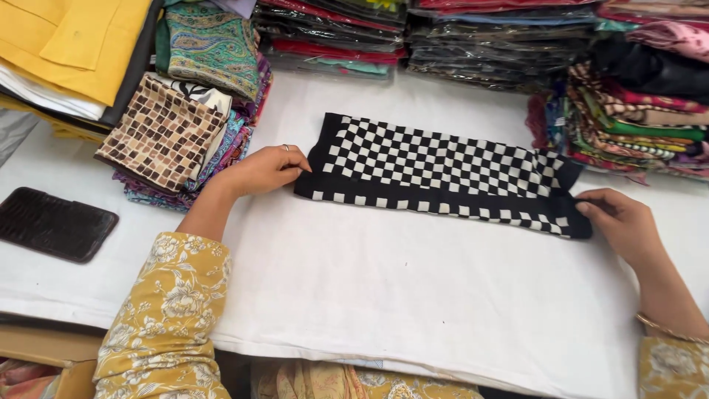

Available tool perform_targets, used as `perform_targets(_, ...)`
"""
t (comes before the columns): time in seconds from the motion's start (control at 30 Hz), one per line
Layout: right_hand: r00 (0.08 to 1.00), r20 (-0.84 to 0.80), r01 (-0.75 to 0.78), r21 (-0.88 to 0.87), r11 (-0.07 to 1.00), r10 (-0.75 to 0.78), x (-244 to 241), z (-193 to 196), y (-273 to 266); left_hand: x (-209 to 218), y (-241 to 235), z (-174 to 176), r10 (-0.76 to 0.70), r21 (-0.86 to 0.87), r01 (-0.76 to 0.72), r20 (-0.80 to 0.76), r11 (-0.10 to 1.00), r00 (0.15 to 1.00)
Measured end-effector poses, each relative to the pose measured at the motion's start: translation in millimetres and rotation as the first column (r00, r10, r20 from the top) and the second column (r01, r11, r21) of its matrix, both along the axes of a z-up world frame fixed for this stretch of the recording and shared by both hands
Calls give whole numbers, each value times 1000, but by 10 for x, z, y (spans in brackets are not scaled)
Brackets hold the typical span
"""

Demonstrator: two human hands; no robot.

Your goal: The person folds several pieces of fabric on a white table. They handle a black floral scarf, a black and white checkered scarf, a blue patterned scarf, a pink and purple patterned scarf, and a yellow polka-dotted scarf, folding each one neatly by hand.

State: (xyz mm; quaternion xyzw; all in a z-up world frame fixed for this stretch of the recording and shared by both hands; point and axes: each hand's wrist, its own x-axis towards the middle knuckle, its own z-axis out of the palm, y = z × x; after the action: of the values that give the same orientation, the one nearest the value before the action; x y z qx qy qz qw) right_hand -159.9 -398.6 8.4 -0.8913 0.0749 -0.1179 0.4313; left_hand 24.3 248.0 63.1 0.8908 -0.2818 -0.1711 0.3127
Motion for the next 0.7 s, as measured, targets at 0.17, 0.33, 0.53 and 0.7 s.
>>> perform_targets(0.17,997,-38,61,-11,998,-62,-6,50,34,-27,-14,77,-39,-42,39,0,998,999)
perform_targets(0.33,996,-67,62,-12,998,-62,-33,103,56,32,-22,-60,-61,-63,63,44,996,997)
perform_targets(0.53,998,-44,33,-10,999,-33,-76,255,92,47,150,162,17,-200,40,276,979,961)
perform_targets(0.7,985,163,-95,240,966,56,-256,481,106,-149,374,604,197,-475,-20,325,880,925)
